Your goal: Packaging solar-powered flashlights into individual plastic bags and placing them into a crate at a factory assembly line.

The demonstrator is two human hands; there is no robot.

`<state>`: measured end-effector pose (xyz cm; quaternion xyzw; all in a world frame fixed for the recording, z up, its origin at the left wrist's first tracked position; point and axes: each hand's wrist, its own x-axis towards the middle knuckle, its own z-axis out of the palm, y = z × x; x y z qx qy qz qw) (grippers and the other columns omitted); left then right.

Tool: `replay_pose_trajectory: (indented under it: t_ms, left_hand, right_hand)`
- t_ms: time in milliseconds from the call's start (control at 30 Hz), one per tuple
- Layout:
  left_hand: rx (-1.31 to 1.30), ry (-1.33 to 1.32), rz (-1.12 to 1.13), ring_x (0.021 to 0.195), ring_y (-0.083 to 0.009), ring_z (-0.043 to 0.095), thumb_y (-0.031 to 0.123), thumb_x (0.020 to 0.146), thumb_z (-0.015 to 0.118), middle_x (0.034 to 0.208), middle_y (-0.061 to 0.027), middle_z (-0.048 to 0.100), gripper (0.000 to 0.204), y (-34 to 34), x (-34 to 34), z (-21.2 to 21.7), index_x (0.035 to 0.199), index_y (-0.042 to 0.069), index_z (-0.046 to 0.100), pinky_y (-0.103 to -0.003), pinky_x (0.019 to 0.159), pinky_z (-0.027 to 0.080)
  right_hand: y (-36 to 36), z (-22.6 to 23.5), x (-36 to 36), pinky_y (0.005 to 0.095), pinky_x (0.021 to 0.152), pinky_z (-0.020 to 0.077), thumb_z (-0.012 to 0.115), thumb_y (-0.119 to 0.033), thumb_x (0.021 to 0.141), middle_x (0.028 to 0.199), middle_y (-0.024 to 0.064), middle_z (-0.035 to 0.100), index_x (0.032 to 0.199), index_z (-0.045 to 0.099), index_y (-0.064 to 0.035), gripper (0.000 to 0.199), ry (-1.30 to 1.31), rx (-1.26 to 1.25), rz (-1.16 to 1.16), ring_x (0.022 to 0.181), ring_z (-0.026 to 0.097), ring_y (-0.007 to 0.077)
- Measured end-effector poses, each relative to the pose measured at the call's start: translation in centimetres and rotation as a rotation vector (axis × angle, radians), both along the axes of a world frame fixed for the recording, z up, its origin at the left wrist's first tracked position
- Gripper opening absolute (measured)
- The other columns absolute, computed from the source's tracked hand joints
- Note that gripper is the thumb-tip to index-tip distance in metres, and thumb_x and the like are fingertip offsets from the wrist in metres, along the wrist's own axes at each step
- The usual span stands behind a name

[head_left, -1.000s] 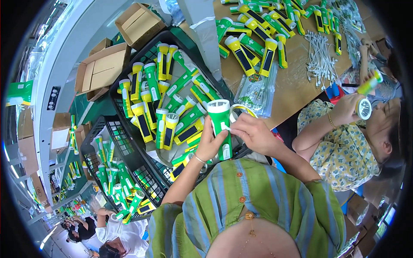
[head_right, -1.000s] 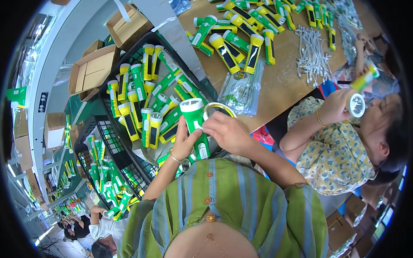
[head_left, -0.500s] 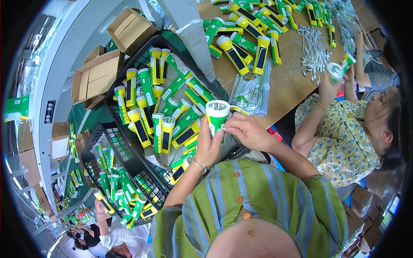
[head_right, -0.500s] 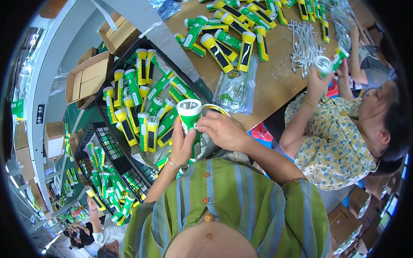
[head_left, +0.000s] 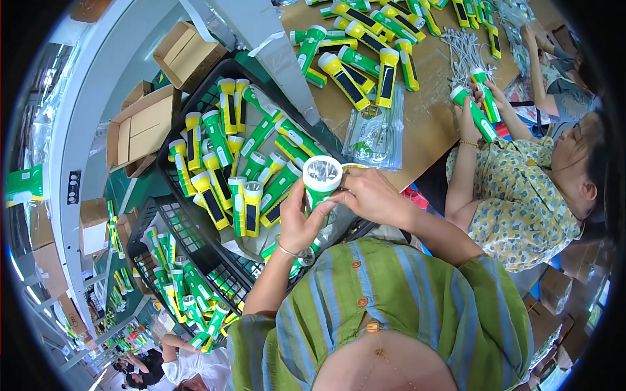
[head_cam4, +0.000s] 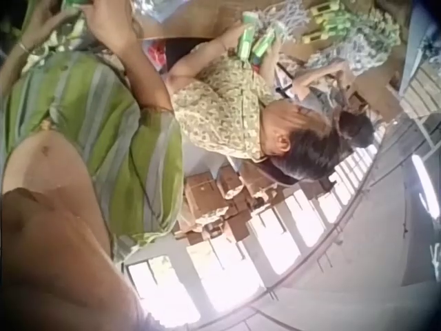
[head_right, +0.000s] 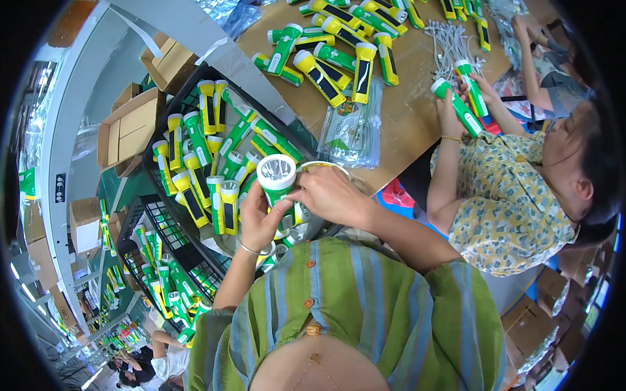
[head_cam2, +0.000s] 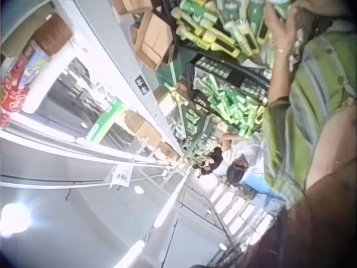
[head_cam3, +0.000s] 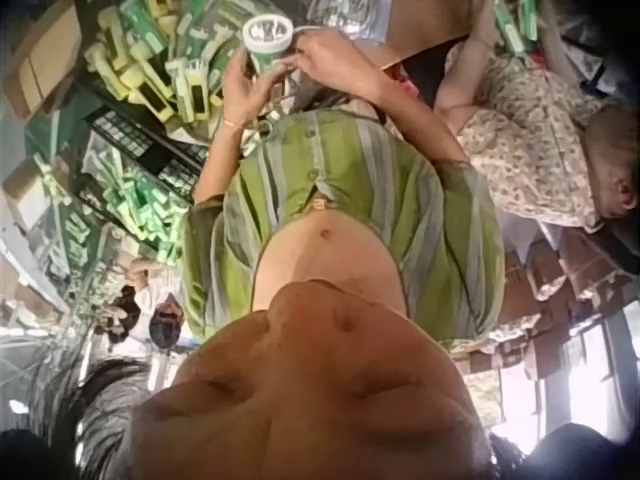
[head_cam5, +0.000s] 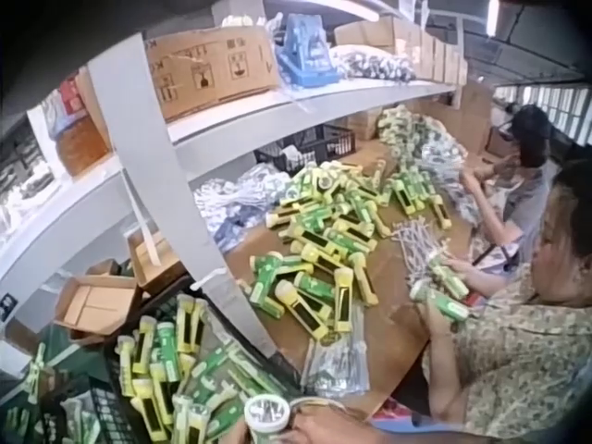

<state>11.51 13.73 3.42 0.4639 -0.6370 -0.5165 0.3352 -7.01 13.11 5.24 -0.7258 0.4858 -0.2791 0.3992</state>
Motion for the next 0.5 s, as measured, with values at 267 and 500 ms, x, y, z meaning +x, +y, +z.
replay_pose_trajectory:
  t_ms: [267,500]
  left_hand:
    - [0.193,0.13,-0.096,0.103,-0.0161,0.053,-0.004,0.069,0.063,0.108,-0.0093,0.053,0.06,-2.4,-2.3,3.1,0.121,-0.002,0.036,-0.029,0.089,0.041]
    - [-0.09,-0.356,0.085,0.083,-0.0329,0.06,0.015,0.061,0.066,0.09,-0.0209,0.058,0.047,-10.0,-10.9,0.9,0.1,-0.004,0.047,-0.038,0.074,0.047]
  right_hand:
    - [-1.5,1.8,-4.2,0.0429,0.072,0.0437,0.058,-0.019,0.081,0.084,0.0176,0.06,0.087,0.06,-0.0001,0.02,-0.103,0.169,0.216,0.083,0.058,0.0354]
    - [-3.2,-1.2,-7.9,0.0395,0.06,0.0442,0.057,-0.015,0.081,0.075,0.0138,0.057,0.081,0.058,-0.0053,0.01,0.007,-0.066,-0.158,0.07,0.057,0.0322]
